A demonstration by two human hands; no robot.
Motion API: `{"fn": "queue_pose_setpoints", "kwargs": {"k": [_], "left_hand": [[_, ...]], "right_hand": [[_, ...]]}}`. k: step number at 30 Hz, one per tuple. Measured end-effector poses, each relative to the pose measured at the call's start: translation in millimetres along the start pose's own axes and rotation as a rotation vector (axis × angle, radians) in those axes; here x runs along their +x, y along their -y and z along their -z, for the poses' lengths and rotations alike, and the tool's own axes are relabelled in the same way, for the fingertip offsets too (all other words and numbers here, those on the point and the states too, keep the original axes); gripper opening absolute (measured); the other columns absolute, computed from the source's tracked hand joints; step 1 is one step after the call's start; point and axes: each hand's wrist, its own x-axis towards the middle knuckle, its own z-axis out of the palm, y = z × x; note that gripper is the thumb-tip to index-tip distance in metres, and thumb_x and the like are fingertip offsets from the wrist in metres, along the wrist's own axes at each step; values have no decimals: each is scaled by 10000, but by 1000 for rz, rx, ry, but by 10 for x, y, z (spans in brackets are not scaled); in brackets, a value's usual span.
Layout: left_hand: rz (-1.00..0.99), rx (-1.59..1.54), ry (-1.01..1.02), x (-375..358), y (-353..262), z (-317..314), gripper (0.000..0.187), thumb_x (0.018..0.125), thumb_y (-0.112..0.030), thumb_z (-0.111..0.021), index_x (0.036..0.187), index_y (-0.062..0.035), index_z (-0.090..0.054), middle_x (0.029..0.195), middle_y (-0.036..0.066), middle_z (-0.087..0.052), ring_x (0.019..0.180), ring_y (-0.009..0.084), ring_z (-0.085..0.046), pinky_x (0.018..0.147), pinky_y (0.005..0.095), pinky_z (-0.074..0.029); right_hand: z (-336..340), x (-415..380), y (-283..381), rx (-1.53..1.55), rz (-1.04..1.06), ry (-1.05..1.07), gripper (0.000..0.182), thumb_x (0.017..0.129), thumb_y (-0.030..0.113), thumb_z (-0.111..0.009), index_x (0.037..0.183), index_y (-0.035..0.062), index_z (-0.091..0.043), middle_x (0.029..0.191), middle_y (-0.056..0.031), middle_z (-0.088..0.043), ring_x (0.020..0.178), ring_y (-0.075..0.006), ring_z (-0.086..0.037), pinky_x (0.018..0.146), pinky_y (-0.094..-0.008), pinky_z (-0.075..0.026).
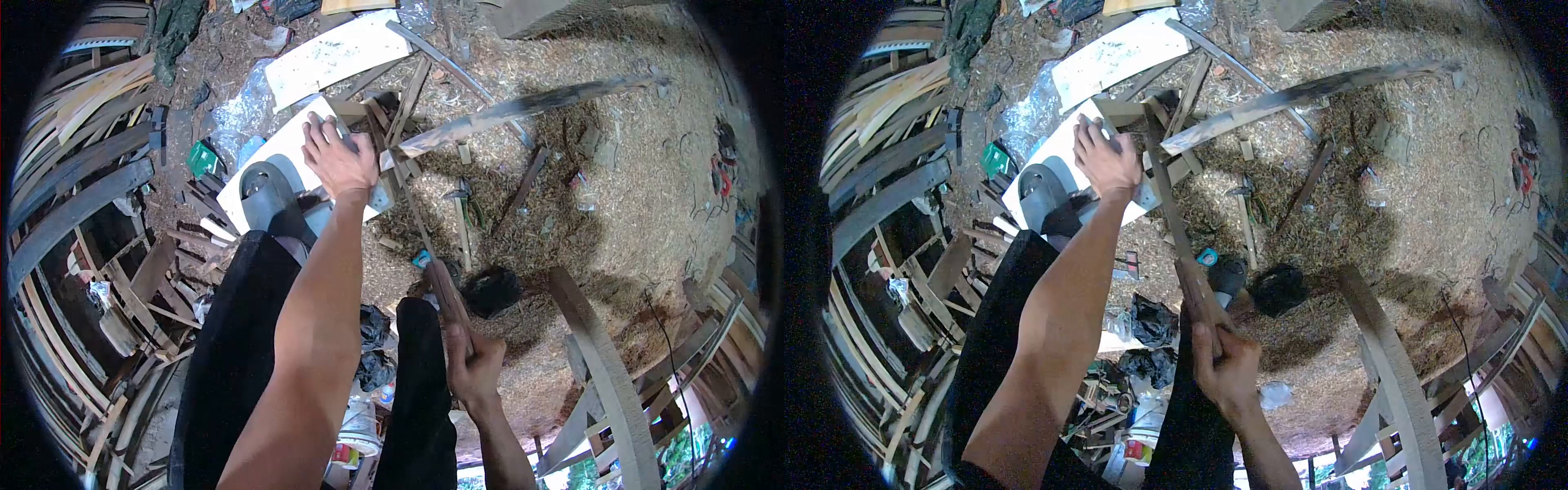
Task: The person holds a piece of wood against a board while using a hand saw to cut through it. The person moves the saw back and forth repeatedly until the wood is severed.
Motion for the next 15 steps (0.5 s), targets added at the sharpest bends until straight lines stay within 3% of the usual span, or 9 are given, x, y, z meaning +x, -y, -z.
{"fn": "queue_pose_setpoints", "kwargs": {"k": [1, 2, 4, 6, 9, 12, 14, 15], "left_hand": [[-1, 1, 5, -4, 0, 20, 487, 829, -278, -519, 1240, -16, -524, 1475, 184, -386, 1395, 353, -301, 1127, 530, -228], [9, -7, 26, 10, -17, 29, 510, 819, -284, -518, 1250, -10, -517, 1485, 191, -374, 1404, 361, -290, 1131, 543, -217], [5, -21, 41, 7, 0, 27, 522, 811, -288, -515, 1249, -4, -513, 1484, 203, -373, 1408, 376, -282, 1131, 559, -212], [-3, -23, 33, 23, -13, 5, 517, 810, -285, -514, 1243, -3, -516, 1481, 203, -378, 1406, 379, -284, 1131, 558, -214], [11, -11, 45, -2, 20, 50, 511, 808, -279, -513, 1237, -3, -519, 1479, 200, -383, 1403, 378, -287, 1130, 556, -218], [-1, -6, 30, 21, -22, 1, 494, 810, -275, -523, 1230, -14, -522, 1482, 186, -384, 1394, 366, -302, 1123, 546, -233], [2, 12, 13, 7, -2, 13, 480, 819, -272, -526, 1229, -23, -522, 1483, 175, -385, 1388, 357, -311, 1119, 535, -246], [11, 15, 8, 1, -9, 12, 480, 819, -272, -526, 1229, -23, -522, 1483, 175, -385, 1388, 357, -311, 1119, 535, -246]], "right_hand": [[-13, -19, -32, 24, 4, -11, 249, 923, 233, -619, 860, 32, -751, 688, -225, -659, 636, -367, -696, 606, -402, -546], [-280, 239, -1, 146, 174, -231, 338, 931, 301, -602, 802, 16, -732, 683, -240, -648, 651, -399, -682, 614, -419, -544], [-471, 813, 0, -95, 77, -26, 449, 938, 393, -565, 743, 15, -708, 678, -250, -636, 676, -440, -657, 633, -459, -535], [-622, 1289, 322, -129, 20, -31, 522, 943, 455, -524, 719, 13, -689, 669, -255, -625, 679, -460, -635, 641, -492, -521], [-593, 1373, 399, -94, -51, 14, 508, 938, 451, -537, 737, 14, -697, 674, -254, -628, 696, -455, -642, 658, -503, -519], [-370, 809, 213, -82, -44, 28, 473, 947, 416, -540, 780, 4, -705, 675, -253, -630, 696, -460, -645, 664, -508, -516], [-153, 255, 14, -31, 126, -103, 434, 976, 315, -563, 735, -32, -665, 480, -122, -472, 460, -131, -499, 464, -339, -393], [27, -3, -19, -64, 28, -30, 397, 975, 313, -561, 823, -32, -687, 483, -122, -465, 471, -118, -503, 470, -328, -405]]}}
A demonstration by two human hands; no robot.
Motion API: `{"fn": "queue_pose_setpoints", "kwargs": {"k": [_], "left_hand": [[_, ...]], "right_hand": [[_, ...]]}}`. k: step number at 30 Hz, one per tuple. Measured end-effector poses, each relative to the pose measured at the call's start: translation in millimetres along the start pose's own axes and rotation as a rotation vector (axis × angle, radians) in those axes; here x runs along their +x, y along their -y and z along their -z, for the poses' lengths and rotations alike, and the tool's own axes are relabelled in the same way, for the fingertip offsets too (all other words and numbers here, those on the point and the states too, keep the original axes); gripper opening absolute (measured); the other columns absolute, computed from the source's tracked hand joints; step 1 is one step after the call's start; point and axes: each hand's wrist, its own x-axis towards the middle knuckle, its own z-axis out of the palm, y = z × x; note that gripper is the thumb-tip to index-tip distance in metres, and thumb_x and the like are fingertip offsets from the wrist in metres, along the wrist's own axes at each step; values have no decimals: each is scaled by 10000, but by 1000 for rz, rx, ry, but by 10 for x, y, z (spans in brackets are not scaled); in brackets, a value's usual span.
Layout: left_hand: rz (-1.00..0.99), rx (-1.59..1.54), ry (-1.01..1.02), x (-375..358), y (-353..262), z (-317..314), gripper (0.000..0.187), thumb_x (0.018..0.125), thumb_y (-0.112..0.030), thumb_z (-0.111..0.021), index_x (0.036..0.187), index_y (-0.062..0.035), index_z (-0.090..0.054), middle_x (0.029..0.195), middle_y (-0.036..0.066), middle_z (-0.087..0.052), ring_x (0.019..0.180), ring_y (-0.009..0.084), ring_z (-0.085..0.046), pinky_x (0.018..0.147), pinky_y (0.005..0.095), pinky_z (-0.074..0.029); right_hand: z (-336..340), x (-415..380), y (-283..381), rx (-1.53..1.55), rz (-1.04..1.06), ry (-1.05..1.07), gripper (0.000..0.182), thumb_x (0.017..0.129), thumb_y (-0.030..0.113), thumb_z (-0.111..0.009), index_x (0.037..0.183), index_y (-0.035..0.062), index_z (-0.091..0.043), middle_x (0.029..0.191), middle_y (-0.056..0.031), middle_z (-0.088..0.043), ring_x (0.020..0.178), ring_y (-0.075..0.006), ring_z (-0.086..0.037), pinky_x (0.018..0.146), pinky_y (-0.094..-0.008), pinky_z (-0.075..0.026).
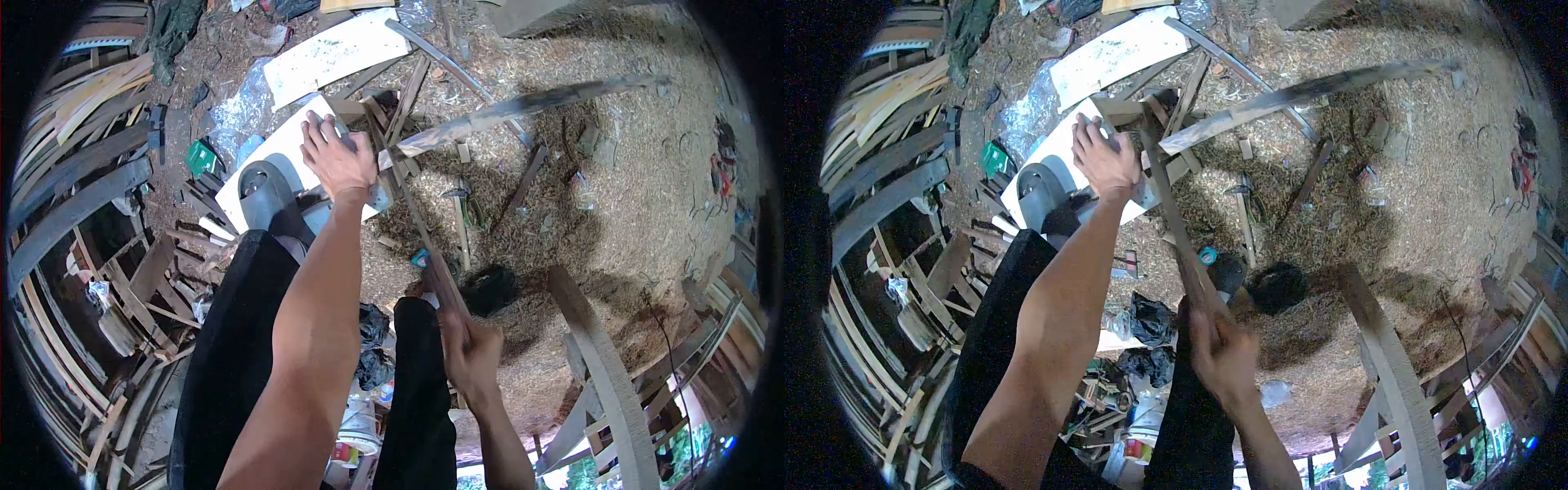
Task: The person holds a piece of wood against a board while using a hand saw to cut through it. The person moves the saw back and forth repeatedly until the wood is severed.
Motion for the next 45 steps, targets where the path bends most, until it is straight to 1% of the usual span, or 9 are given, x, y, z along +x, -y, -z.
{"fn": "queue_pose_setpoints", "kwargs": {"k": [4, 5, 12, 20, 29, 36, 38, 39, 45], "left_hand": [[-10, -1, 9, 5, -9, 6, 484, 829, -277, -513, 1241, -24, -519, 1480, 183, -386, 1400, 352, -300, 1123, 532, -240], [-10, 0, 11, -3, -1, 11, 481, 830, -276, -513, 1239, -23, -519, 1479, 184, -385, 1400, 352, -300, 1123, 532, -240], [-10, -31, 33, -27, 27, 56, 499, 805, -270, -513, 1231, -11, -520, 1479, 194, -386, 1403, 369, -294, 1130, 550, -224], [4, -38, 14, 6, -18, 20, 523, 793, -282, -535, 1243, -18, -513, 1486, 182, -376, 1409, 357, -282, 1136, 542, -215], [3, -21, 40, 8, 1, 24, 509, 800, -282, -516, 1242, -29, -518, 1488, 181, -374, 1415, 354, -279, 1138, 545, -211], [-7, -35, 6, -7, -15, 21, 511, 806, -279, -516, 1244, -14, -513, 1479, 184, -381, 1418, 352, -276, 1141, 536, -211], [14, -31, 41, 9, -39, 34, 522, 810, -279, -516, 1257, -9, -507, 1482, 183, -378, 1419, 351, -274, 1144, 536, -206], [8, -22, 47, 16, -24, 30, 524, 813, -279, -516, 1261, -7, -506, 1484, 184, -374, 1421, 351, -272, 1145, 536, -204], [-12, -18, 50, 39, 18, 2, 512, 818, -276, -512, 1252, -4, -507, 1484, 194, -372, 1420, 360, -265, 1146, 536, -201]], "right_hand": [[-78, 115, -12, -67, -26, 11, 402, 971, 334, -565, 929, -40, -705, 489, -128, -461, 484, -100, -511, 473, -313, -419], [-273, 401, 36, 104, 71, -120, 352, 929, 337, -607, 851, 15, -727, 633, -245, -614, 627, -429, -639, 551, -449, -506], [-540, 1151, 338, 46, -104, 42, 563, 945, 452, -560, 605, 9, -635, 574, -243, -576, 571, -442, -608, 544, -486, -475], [98, -124, -63, 9, -187, 81, 329, 923, 286, -623, 899, -28, -718, 706, -262, -644, 659, -411, -680, 581, -423, -530], [-769, 1420, 317, -127, -69, 24, 482, 931, 472, -548, 858, 23, -707, 723, -255, -649, 654, -431, -655, 623, -510, -529], [-38, -18, -188, 2, -156, 93, 319, 905, 286, -645, 873, -24, -718, 652, -248, -627, 645, -398, -682, 585, -447, -530], [-193, 9, -355, 85, 25, -19, 348, 978, 269, -558, 1154, -12, -666, 519, -110, -477, 549, -50, -451, 487, -325, -419], [-263, 252, -95, 98, -16, -97, 343, 908, 301, -641, 807, -19, -711, 647, -263, -621, 645, -418, -673, 596, -442, -530], [-741, 1451, 409, -34, -81, 14, 539, 934, 474, -532, 761, -7, -703, 694, -275, -632, 721, -476, -640, 688, -508, -532]]}}
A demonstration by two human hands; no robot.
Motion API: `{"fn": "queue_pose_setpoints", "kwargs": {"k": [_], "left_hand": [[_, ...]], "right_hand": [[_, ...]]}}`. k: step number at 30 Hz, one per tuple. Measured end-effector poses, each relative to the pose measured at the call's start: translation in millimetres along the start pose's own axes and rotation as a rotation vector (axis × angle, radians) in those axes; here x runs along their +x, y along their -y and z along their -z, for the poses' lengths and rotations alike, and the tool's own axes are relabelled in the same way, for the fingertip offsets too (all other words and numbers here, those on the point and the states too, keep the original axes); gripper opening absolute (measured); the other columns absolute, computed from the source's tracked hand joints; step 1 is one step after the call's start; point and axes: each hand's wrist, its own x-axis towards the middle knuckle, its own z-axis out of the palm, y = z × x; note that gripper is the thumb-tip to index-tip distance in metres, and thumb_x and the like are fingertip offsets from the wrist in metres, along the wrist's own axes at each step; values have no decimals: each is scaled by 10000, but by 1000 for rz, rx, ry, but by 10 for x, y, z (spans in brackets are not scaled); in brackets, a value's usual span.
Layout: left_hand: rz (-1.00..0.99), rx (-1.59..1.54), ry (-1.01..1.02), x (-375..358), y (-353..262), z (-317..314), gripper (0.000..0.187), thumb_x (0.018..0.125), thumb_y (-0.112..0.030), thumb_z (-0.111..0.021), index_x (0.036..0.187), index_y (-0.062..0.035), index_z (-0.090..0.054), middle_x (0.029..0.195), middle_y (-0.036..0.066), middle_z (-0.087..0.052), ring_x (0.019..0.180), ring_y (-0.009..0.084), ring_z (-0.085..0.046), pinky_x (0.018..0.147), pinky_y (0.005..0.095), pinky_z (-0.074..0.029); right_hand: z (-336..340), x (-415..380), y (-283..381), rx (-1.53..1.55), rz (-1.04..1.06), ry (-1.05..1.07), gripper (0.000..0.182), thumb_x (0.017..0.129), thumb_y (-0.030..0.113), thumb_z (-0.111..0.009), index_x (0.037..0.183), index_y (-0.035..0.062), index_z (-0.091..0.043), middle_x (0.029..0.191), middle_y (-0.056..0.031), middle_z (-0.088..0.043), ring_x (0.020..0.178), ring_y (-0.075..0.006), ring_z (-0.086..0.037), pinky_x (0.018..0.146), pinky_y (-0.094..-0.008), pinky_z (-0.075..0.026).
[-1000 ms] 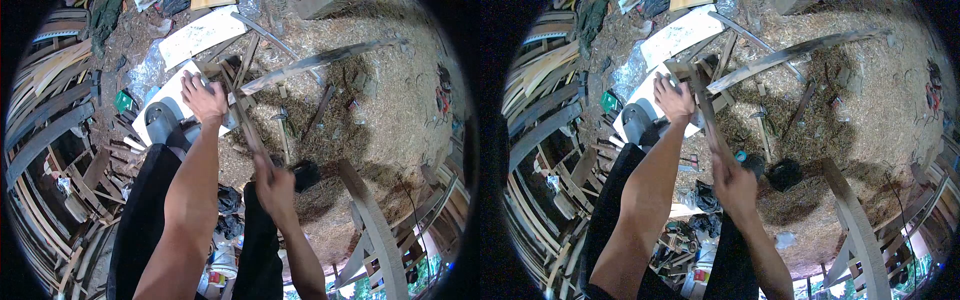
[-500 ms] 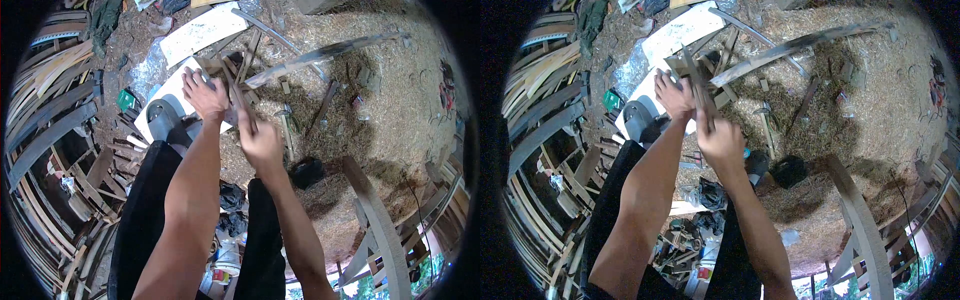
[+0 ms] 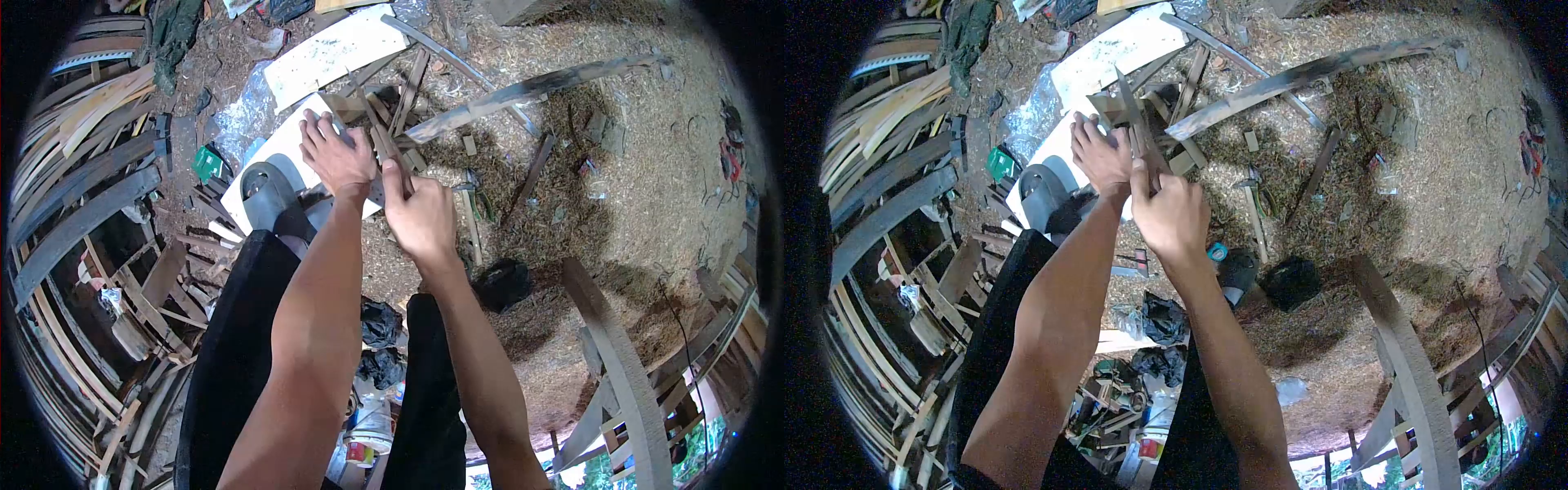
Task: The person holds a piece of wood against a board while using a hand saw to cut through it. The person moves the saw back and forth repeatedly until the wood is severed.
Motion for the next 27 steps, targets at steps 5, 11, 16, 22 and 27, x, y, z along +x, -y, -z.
{"fn": "queue_pose_setpoints", "kwargs": {"k": [5, 11, 16, 22, 27], "left_hand": [[14, -40, 2, -33, -34, 44, 507, 814, -275, -509, 1243, -7, -512, 1477, 198, -382, 1412, 372, -272, 1146, 538, -201], [29, -24, 2, -53, -36, 24, 544, 806, -289, -520, 1275, -13, -501, 1500, 184, -363, 1415, 361, -277, 1148, 531, -201], [4, -11, -17, -21, -7, 4, 520, 805, -285, -520, 1248, -13, -511, 1487, 191, -375, 1412, 360, -282, 1144, 533, -207], [28, -31, -1, -33, -40, 28, 519, 809, -278, -506, 1250, -5, -511, 1479, 208, -382, 1417, 366, -274, 1154, 529, -196], [12, 0, -23, -27, -26, -16, 535, 815, -306, -510, 1264, -15, -509, 1490, 190, -370, 1412, 358, -279, 1145, 532, -205]], "right_hand": [[282, -951, -559, 85, 128, -120, 385, 959, 344, -581, 1058, -11, -695, 536, -194, -469, 544, -99, -532, 534, -338, -439], [456, -1215, -667, 63, 79, -67, 328, 938, 308, -607, 937, -16, -654, 549, -204, -526, 562, -219, -548, 499, -385, -450], [58, -266, -198, 41, 85, -97, 503, 924, 412, -594, 615, 21, -660, 568, -213, -592, 573, -424, -621, 552, -488, -501], [510, -1287, -698, 207, 95, -73, 320, 940, 269, -596, 1091, 6, -694, 736, -253, -649, 643, -405, -664, 576, -422, -513], [439, -1115, -641, 148, 60, -61, 526, 977, 373, -572, 704, -75, -605, 489, -48, -437, 538, -88, -435, 458, -340, -330]]}}
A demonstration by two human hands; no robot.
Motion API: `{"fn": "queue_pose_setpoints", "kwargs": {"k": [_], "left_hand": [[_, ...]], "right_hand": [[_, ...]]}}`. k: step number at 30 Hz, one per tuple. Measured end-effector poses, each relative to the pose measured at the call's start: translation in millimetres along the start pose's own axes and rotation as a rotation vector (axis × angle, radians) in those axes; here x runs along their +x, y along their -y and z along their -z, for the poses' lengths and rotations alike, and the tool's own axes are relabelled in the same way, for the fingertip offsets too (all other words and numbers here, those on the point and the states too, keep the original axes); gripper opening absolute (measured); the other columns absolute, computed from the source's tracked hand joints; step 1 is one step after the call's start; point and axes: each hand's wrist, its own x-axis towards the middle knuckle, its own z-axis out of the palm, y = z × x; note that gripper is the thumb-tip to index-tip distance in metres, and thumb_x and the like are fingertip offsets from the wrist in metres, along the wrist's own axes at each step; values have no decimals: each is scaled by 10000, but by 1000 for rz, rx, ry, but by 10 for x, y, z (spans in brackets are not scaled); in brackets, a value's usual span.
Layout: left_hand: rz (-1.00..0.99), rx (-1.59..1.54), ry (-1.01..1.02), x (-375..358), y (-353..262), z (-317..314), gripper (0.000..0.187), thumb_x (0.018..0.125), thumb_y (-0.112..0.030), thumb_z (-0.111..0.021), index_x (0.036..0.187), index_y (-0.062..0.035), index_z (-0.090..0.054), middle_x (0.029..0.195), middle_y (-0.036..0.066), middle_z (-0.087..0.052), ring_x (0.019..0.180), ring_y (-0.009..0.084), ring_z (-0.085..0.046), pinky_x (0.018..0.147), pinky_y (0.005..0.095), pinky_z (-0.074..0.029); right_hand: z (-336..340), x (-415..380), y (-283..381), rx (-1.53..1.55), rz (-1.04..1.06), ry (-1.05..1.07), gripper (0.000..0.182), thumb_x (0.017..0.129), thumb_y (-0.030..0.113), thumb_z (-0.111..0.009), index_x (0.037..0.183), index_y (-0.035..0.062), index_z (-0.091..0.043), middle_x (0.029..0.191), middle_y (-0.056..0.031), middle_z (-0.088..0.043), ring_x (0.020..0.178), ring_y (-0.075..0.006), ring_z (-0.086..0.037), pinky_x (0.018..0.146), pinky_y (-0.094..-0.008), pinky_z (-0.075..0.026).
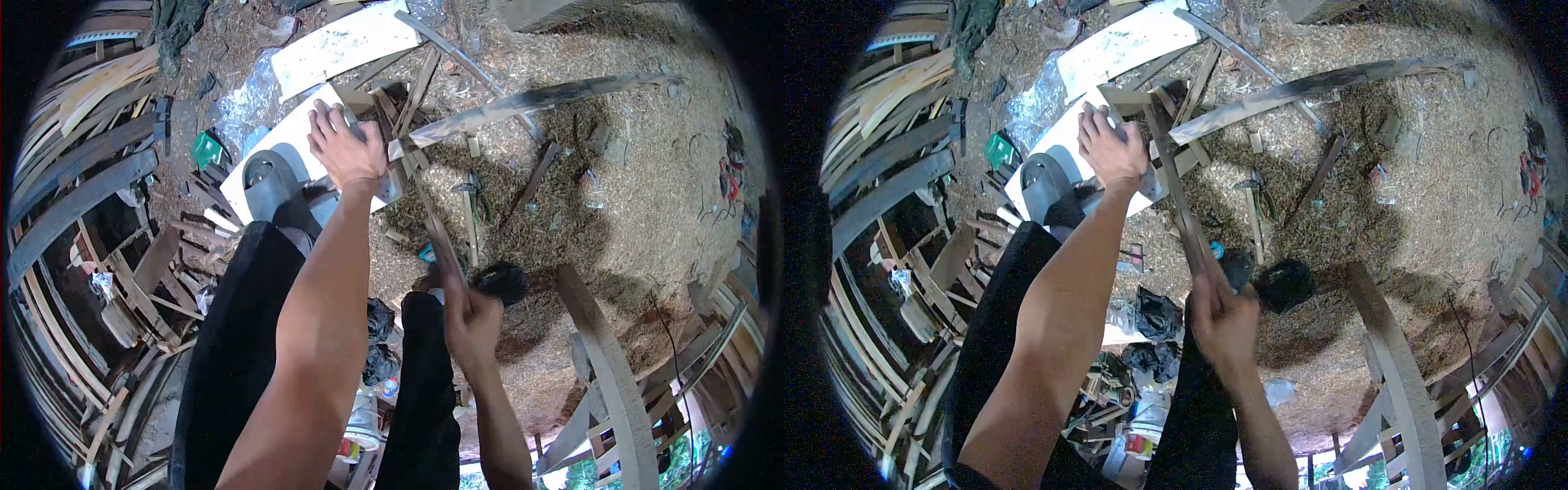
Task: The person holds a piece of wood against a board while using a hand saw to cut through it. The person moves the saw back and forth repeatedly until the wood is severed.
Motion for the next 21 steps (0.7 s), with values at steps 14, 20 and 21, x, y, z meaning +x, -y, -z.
{"fn": "queue_pose_setpoints", "kwargs": {"k": [14, 20, 21], "left_hand": [[24, -24, 27, -7, 12, 13, 553, 815, -303, -503, 1278, -1, -498, 1510, 196, -351, 1443, 353, -238, 1157, 545, -180], [21, -9, 49, 13, 7, 37, 557, 814, -305, -506, 1284, -7, -494, 1515, 199, -341, 1431, 369, -255, 1153, 553, -184], [8, -19, 34, 24, 8, 31, 554, 812, -306, -508, 1280, -10, -498, 1511, 200, -346, 1425, 372, -263, 1151, 553, -188]], "right_hand": [[348, -323, 121, -176, -220, 185, 278, 927, 245, -615, 992, -3, -722, 676, -244, -638, 645, -357, -700, 577, -431, -523], [-425, 590, 88, -101, 12, -23, 419, 917, 363, -615, 754, -16, -689, 622, -250, -599, 568, -423, -629, 531, -456, -492], [-559, 845, 158, -102, -11, 1, 470, 920, 405, -602, 717, -13, -675, 612, -250, -591, 558, -438, -609, 527, -467, -485]]}}
